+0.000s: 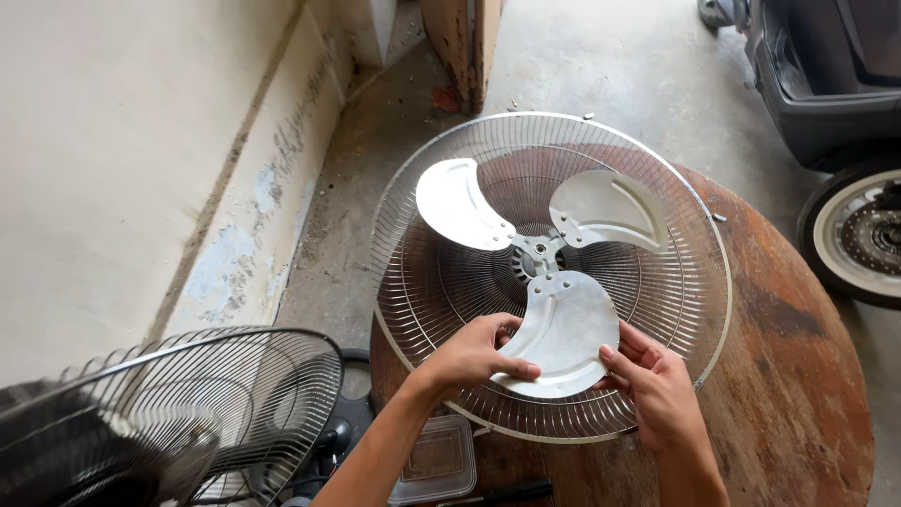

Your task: The person uses a screwdriver to tighten the front grill of an electric fan, then picks up the fan blades and mounts them onto the fan motor shaft.

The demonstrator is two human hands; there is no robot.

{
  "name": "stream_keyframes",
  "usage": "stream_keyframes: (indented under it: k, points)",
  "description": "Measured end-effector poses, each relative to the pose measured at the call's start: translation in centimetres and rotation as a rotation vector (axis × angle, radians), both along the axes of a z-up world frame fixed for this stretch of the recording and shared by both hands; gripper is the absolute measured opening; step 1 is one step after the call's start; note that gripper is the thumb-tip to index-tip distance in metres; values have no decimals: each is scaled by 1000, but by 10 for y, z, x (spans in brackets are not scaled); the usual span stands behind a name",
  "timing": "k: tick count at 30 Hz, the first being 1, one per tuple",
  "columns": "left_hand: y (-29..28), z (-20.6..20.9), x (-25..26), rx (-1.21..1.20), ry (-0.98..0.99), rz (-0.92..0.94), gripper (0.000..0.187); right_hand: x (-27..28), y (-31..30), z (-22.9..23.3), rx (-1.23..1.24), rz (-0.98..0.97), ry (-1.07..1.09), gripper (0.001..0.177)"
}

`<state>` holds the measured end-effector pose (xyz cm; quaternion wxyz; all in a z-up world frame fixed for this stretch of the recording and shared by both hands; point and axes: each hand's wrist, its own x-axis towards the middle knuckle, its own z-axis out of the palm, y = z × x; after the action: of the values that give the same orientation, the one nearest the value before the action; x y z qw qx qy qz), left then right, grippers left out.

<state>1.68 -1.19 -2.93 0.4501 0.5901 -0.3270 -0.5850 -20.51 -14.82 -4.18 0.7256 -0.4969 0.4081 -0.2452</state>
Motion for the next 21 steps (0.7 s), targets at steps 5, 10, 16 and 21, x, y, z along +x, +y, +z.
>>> stream_keyframes:
  k: [5, 10, 16, 21]
  points:
    - [7, 7, -11, 12, 31, 126, 79, -6, 9, 4, 17, 4, -95, 58]
    - [8, 18, -23, -14, 115, 164, 72, -9, 12, 6, 27, 12, -75, 57]
    - [18, 6, -16, -65, 299, 225, 73, -6, 14, -2, -86, 106, 62, 48]
    - [16, -4, -8, -19, 387, 271, 76, -7, 14, -3, -229, 196, 210, 46]
